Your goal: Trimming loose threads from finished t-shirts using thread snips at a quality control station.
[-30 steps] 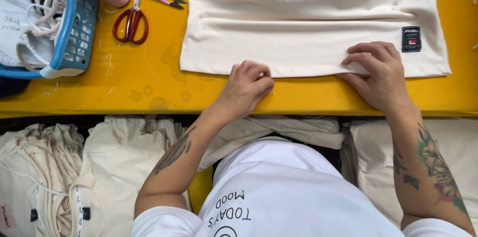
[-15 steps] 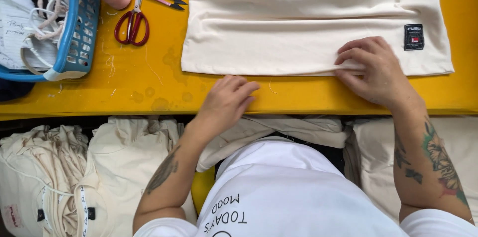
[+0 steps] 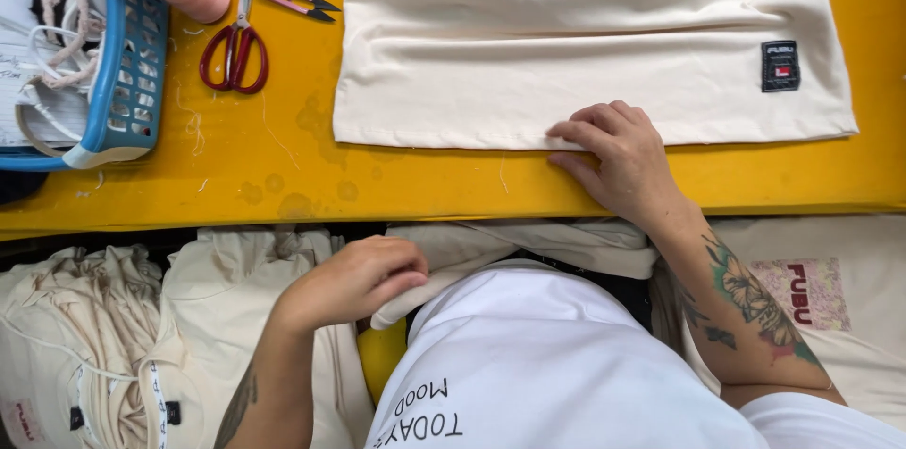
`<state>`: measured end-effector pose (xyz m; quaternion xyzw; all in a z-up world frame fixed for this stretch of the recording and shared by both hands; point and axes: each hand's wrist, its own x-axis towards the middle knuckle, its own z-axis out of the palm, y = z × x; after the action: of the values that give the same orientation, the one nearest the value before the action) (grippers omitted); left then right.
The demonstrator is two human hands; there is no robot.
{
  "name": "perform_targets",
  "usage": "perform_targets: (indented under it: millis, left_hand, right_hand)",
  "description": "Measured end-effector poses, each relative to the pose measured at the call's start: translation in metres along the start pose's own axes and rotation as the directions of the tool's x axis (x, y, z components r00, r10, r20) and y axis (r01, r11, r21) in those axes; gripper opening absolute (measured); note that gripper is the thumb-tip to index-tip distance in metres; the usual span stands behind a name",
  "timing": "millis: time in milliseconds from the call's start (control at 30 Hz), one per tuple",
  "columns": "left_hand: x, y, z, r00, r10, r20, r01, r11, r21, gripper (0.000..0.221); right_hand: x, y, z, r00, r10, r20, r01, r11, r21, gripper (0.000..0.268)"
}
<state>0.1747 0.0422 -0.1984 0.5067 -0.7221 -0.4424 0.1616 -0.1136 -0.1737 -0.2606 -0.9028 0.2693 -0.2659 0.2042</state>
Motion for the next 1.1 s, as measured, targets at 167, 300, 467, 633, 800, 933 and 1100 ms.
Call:
perform_targets:
  millis: [167, 300, 467, 633, 800, 933, 1100]
  left_hand:
    - [-0.007, -0.016, -0.011, 0.910, -0.084, -0.406, 0.158, 0.976, 0.153, 0.016]
    - [0.045, -0.033, 0.003, 0.869, 0.026, -0.494, 0.094, 0.972, 0.216, 0.014]
    - [0.121, -0.047, 0.029, 0.796, 0.366, -0.483, -0.028, 0.818, 0.575, 0.014]
    - [0.129, -0.051, 0.028, 0.824, 0.427, -0.372, -0.120, 0.774, 0.622, 0.010]
    - [0.052, -0.022, 0.017, 0.948, 0.275, -0.160, -0.193, 0.897, 0.399, 0.011]
    - [0.018, -0.009, 0.002, 0.978, 0.110, -0.177, -0.085, 0.986, 0.145, 0.012]
    - [0.070, -0.035, 0.008, 0.866, 0.257, -0.428, -0.027, 0.880, 0.475, 0.013]
  right_hand:
    - [0.003, -0.007, 0.007, 0.998, -0.027, 0.057, 0.023, 0.997, 0.074, 0.006]
    - [-0.013, -0.010, -0.005, 0.993, 0.011, 0.114, -0.036, 0.975, 0.218, 0.010]
    - [-0.023, 0.007, -0.010, 0.999, -0.031, -0.006, 0.031, 0.999, 0.011, 0.024]
    - [-0.007, 0.008, 0.003, 0.999, -0.034, -0.016, 0.032, 0.994, -0.103, 0.022]
    - [0.008, 0.012, 0.008, 1.000, -0.006, -0.005, 0.006, 0.998, -0.064, 0.005]
    - [0.016, 0.016, 0.012, 0.996, 0.088, -0.017, -0.089, 0.995, -0.049, 0.006]
    - [0.021, 0.016, 0.015, 0.991, 0.126, -0.043, -0.130, 0.983, -0.126, 0.008]
